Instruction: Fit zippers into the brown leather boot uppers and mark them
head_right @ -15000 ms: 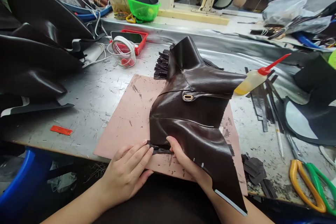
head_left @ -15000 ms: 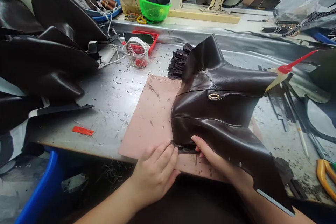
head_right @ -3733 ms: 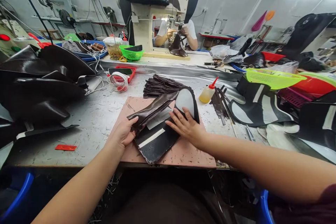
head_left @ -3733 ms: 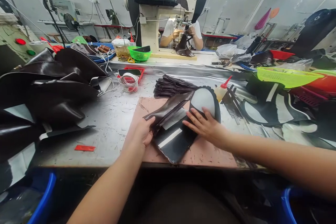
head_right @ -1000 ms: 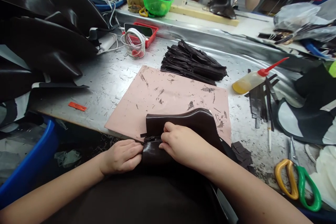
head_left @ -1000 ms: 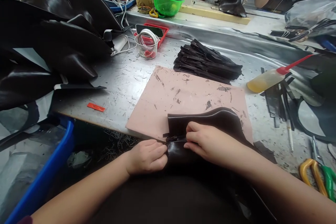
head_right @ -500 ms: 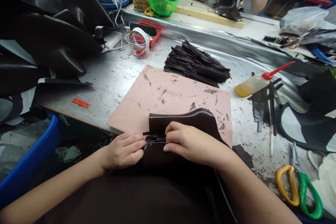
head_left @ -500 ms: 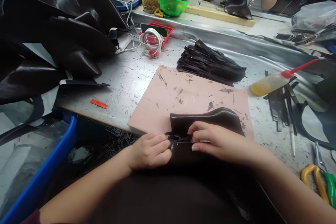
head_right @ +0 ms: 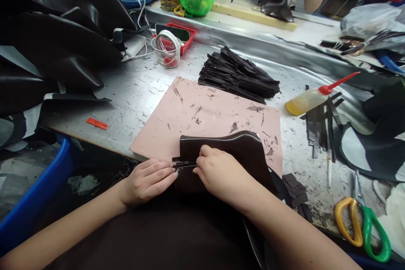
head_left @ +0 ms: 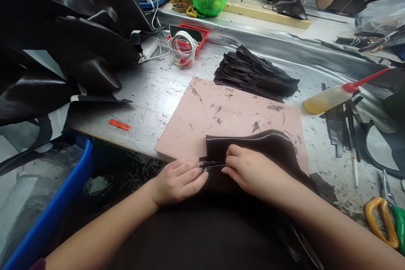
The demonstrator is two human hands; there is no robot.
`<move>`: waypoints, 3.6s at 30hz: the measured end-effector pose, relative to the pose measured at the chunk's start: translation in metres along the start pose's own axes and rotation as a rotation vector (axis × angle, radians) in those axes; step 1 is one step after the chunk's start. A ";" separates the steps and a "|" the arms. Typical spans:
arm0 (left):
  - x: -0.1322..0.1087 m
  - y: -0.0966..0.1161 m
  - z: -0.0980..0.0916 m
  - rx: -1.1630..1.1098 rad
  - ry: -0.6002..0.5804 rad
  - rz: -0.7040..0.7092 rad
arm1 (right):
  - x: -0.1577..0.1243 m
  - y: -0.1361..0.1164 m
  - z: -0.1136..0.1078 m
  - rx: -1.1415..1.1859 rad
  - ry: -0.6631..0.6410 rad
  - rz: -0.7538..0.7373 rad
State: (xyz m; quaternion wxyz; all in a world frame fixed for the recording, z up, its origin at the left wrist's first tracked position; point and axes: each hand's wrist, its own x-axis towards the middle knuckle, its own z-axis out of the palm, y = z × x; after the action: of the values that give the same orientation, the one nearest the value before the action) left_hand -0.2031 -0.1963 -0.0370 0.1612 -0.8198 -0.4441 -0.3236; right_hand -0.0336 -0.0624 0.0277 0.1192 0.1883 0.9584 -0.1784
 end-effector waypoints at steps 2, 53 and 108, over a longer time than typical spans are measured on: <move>0.000 0.001 0.001 0.006 -0.006 -0.021 | 0.001 -0.001 0.001 -0.007 -0.001 0.012; 0.014 0.015 0.009 0.229 -0.297 0.092 | 0.004 -0.005 -0.030 -0.260 -0.233 0.264; 0.048 0.022 0.032 0.235 -0.450 0.217 | -0.004 0.022 -0.022 -0.056 -0.173 0.280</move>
State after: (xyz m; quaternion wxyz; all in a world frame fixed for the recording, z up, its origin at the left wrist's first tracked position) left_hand -0.1538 -0.1606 -0.0277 0.1862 -0.8896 -0.4126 -0.0604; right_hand -0.0247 -0.0361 0.0424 0.2303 0.3006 0.9135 -0.1486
